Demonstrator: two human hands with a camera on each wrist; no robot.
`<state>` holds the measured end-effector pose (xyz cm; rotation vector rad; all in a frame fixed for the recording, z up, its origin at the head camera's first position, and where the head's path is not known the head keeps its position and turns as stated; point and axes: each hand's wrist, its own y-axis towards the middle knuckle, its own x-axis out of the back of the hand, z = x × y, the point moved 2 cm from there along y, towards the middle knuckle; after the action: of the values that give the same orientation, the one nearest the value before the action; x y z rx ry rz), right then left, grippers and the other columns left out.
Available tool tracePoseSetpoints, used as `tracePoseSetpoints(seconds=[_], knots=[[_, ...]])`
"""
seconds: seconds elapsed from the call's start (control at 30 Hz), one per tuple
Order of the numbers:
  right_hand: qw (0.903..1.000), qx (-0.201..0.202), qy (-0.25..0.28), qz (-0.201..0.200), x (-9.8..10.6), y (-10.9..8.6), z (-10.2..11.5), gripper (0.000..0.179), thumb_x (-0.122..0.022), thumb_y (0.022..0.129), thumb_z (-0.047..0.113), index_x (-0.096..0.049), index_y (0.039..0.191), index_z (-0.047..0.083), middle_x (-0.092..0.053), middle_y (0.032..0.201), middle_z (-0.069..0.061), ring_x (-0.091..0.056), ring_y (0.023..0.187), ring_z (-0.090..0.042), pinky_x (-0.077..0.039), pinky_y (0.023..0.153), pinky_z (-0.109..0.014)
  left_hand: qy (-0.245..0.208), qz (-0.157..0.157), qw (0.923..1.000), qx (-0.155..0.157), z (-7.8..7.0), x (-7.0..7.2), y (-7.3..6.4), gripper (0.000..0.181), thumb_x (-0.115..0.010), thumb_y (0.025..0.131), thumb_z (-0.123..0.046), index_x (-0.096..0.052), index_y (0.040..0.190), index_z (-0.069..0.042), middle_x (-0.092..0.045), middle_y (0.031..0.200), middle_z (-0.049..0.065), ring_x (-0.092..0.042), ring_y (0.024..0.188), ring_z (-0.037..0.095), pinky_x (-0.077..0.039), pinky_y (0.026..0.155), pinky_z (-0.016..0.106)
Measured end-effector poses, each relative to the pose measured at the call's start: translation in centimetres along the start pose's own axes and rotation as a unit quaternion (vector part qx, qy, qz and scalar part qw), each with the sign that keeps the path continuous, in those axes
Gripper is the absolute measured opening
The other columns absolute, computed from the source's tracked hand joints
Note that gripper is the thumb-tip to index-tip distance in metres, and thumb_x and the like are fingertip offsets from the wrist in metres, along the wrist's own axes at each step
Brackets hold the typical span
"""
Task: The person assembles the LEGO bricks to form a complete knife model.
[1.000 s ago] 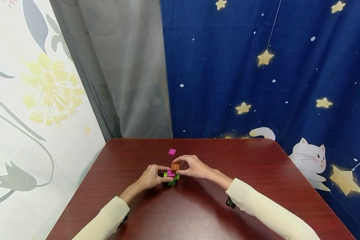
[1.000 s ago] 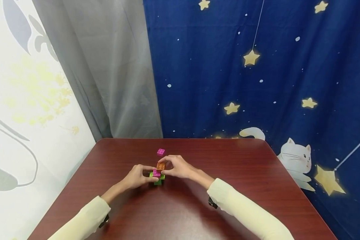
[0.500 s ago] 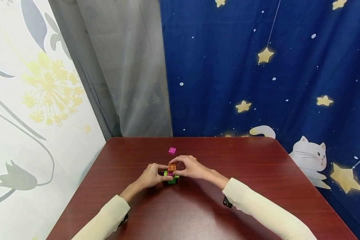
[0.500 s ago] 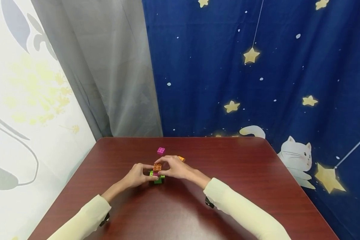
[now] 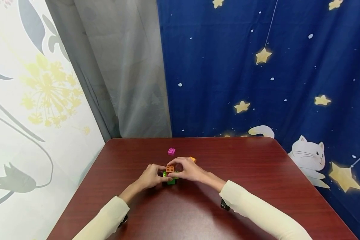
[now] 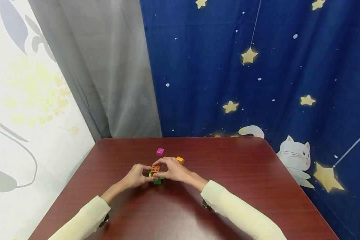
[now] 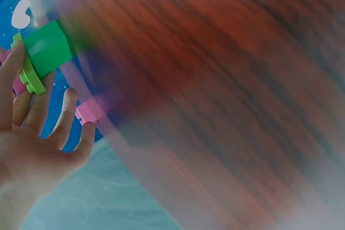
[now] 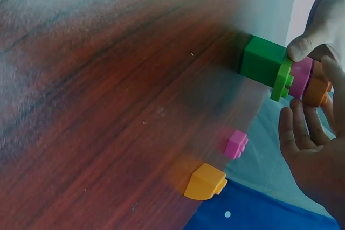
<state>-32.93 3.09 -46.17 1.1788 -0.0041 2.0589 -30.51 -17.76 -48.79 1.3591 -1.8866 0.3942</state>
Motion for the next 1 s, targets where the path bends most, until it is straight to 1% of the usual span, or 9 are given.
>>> tracePoseSetpoints(seconds=[0.1, 0.2, 0.33, 0.43, 0.57, 0.67, 0.8, 0.9, 1.0], knots=[[0.9999, -0.002, -0.009, -0.010, -0.07, 0.00, -0.22, 0.034, -0.081, 0.093, 0.026, -0.073, 0.123, 0.013, -0.072, 0.110, 0.001, -0.068, 0.087, -0.028, -0.055, 0.075, -0.027, 0.000, 0.001, 1.0000, -0.006, 0.02, -0.16, 0.09, 0.031, -0.088, 0.085, -0.035, -0.080, 0.108, -0.016, -0.078, 0.099, -0.005, -0.070, 0.086, 0.009, -0.058, 0.077, 0.032], [0.9996, -0.009, -0.023, -0.015, -0.02, 0.06, -0.38, 0.032, -0.083, 0.091, 0.026, -0.075, 0.121, 0.015, -0.073, 0.109, 0.004, -0.066, 0.087, -0.026, -0.052, 0.074, -0.026, -0.003, -0.001, 1.0000, -0.009, 0.12, -0.35, 0.24, 0.033, -0.088, 0.084, -0.035, -0.080, 0.108, -0.015, -0.078, 0.100, -0.004, -0.071, 0.087, 0.009, -0.059, 0.078, 0.034], [0.9990, -0.011, -0.041, -0.016, 0.02, 0.35, -0.47, 0.033, -0.085, 0.090, 0.027, -0.076, 0.119, 0.016, -0.075, 0.110, 0.005, -0.068, 0.095, -0.014, -0.054, 0.085, -0.026, 0.000, -0.007, 0.9999, -0.011, 0.30, -0.40, 0.36, 0.036, -0.088, 0.084, -0.037, -0.080, 0.110, -0.014, -0.078, 0.103, -0.003, -0.071, 0.093, 0.010, -0.059, 0.084, 0.040], [0.9986, -0.007, -0.052, -0.010, -0.03, 0.63, -0.41, 0.034, -0.085, 0.089, 0.029, -0.077, 0.119, 0.017, -0.075, 0.111, 0.006, -0.067, 0.103, -0.006, -0.053, 0.093, -0.025, 0.004, -0.010, 0.9999, -0.009, 0.44, -0.29, 0.29, 0.036, -0.089, 0.083, -0.038, -0.080, 0.110, -0.014, -0.078, 0.103, -0.003, -0.071, 0.095, 0.010, -0.059, 0.086, 0.040], [0.9982, -0.002, -0.060, -0.009, -0.12, 0.90, -0.37, 0.035, -0.086, 0.088, 0.032, -0.077, 0.119, 0.019, -0.076, 0.111, 0.008, -0.066, 0.103, -0.003, -0.053, 0.092, -0.023, 0.004, -0.012, 0.9999, -0.011, 0.59, -0.13, 0.10, 0.037, -0.090, 0.083, -0.037, -0.080, 0.109, -0.013, -0.078, 0.103, -0.003, -0.071, 0.095, 0.010, -0.059, 0.085, 0.040], [0.9979, -0.004, -0.062, -0.017, -0.19, 0.82, -0.45, 0.036, -0.087, 0.086, 0.033, -0.078, 0.118, 0.021, -0.076, 0.110, 0.009, -0.066, 0.101, -0.002, -0.053, 0.090, -0.023, 0.002, -0.009, 0.9998, -0.015, 0.60, -0.13, 0.07, 0.036, -0.089, 0.083, -0.037, -0.080, 0.109, -0.013, -0.078, 0.103, -0.003, -0.071, 0.094, 0.010, -0.059, 0.084, 0.040], [0.9979, -0.016, -0.059, -0.019, -0.30, 0.46, -0.66, 0.038, -0.087, 0.086, 0.036, -0.077, 0.119, 0.023, -0.076, 0.110, 0.011, -0.066, 0.098, -0.003, -0.054, 0.089, -0.024, -0.002, -0.001, 0.9999, -0.017, 0.38, -0.11, 0.17, 0.033, -0.089, 0.084, -0.036, -0.080, 0.107, -0.013, -0.078, 0.099, -0.004, -0.070, 0.088, 0.009, -0.060, 0.080, 0.038], [0.9981, -0.025, -0.053, -0.019, -0.38, 0.32, -0.81, 0.039, -0.086, 0.086, 0.038, -0.076, 0.121, 0.024, -0.075, 0.112, 0.011, -0.067, 0.097, -0.008, -0.055, 0.089, -0.028, 0.001, 0.002, 0.9999, -0.015, 0.19, -0.06, 0.20, 0.032, -0.088, 0.085, -0.033, -0.080, 0.108, -0.013, -0.078, 0.099, -0.004, -0.070, 0.086, 0.008, -0.060, 0.079, 0.035], [0.9986, -0.024, -0.043, -0.019, -0.54, 0.21, -0.90, 0.039, -0.086, 0.087, 0.037, -0.075, 0.121, 0.023, -0.075, 0.114, 0.008, -0.069, 0.093, -0.017, -0.057, 0.086, -0.035, 0.008, 0.003, 0.9999, -0.014, 0.07, -0.02, 0.13, 0.032, -0.087, 0.086, -0.032, -0.079, 0.111, -0.013, -0.078, 0.102, -0.003, -0.070, 0.088, 0.007, -0.060, 0.080, 0.034]])
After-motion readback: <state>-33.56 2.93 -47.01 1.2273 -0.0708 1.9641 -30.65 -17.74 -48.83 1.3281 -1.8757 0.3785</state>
